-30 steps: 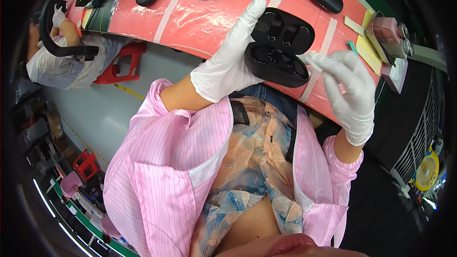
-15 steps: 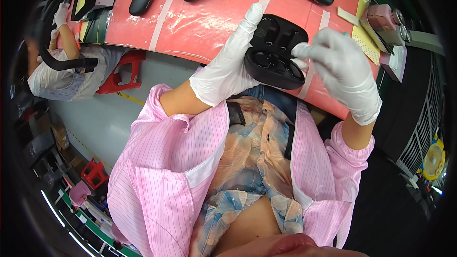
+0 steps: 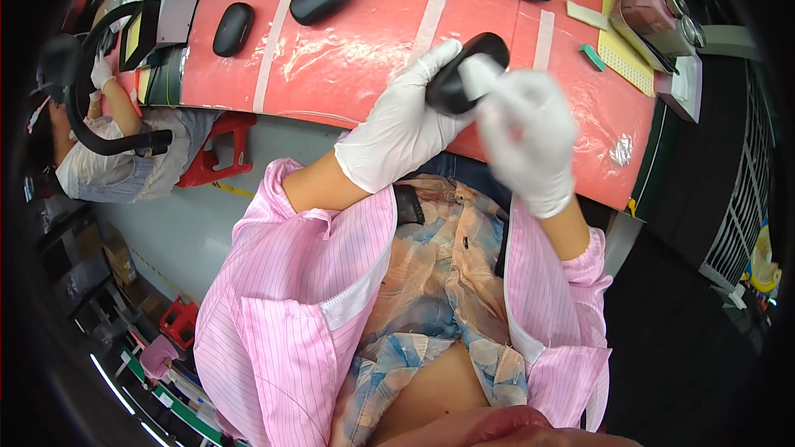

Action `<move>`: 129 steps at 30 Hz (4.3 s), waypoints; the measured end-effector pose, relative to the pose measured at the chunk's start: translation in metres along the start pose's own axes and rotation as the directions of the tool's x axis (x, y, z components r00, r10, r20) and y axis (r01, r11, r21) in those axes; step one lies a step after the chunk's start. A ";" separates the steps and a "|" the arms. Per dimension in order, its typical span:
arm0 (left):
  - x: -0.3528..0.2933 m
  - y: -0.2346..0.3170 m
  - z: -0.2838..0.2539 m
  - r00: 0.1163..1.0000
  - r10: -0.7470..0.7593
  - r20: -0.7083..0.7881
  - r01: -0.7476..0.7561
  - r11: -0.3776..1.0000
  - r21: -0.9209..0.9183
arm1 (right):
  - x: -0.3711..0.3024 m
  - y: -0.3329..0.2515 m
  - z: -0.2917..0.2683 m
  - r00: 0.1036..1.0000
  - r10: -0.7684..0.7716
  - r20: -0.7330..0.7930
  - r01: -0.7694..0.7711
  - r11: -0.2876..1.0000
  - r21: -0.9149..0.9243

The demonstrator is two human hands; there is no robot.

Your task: Assembling wireless earbud charging cases by placing earbuds inside and wiping them with a cloth.

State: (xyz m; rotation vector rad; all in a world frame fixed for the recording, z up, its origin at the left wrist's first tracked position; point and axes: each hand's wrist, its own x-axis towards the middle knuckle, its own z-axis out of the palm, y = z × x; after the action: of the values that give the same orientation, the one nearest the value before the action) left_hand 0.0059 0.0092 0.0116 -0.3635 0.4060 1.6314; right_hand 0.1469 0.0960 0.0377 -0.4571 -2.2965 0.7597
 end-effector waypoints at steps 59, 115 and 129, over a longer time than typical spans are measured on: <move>-0.014 0.012 0.025 0.990 0.114 0.088 -0.141 0.891 0.432 | 0.012 0.000 -0.007 0.937 -0.270 0.221 0.270 0.962 0.033; -0.009 0.009 0.011 0.996 0.068 0.063 -0.088 0.915 0.394 | -0.028 0.021 0.005 0.983 0.117 -0.141 -0.059 0.930 0.363; 0.005 0.005 0.004 0.995 -0.014 0.098 -0.010 0.972 0.236 | 0.039 0.023 0.000 0.977 0.188 -0.099 -0.148 0.936 0.319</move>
State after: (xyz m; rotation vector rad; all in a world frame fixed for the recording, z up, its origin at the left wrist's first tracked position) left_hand 0.0003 0.0149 0.0135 -0.1032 0.5177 1.5717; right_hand 0.1211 0.1331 0.0421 -0.5433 -1.9905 1.1224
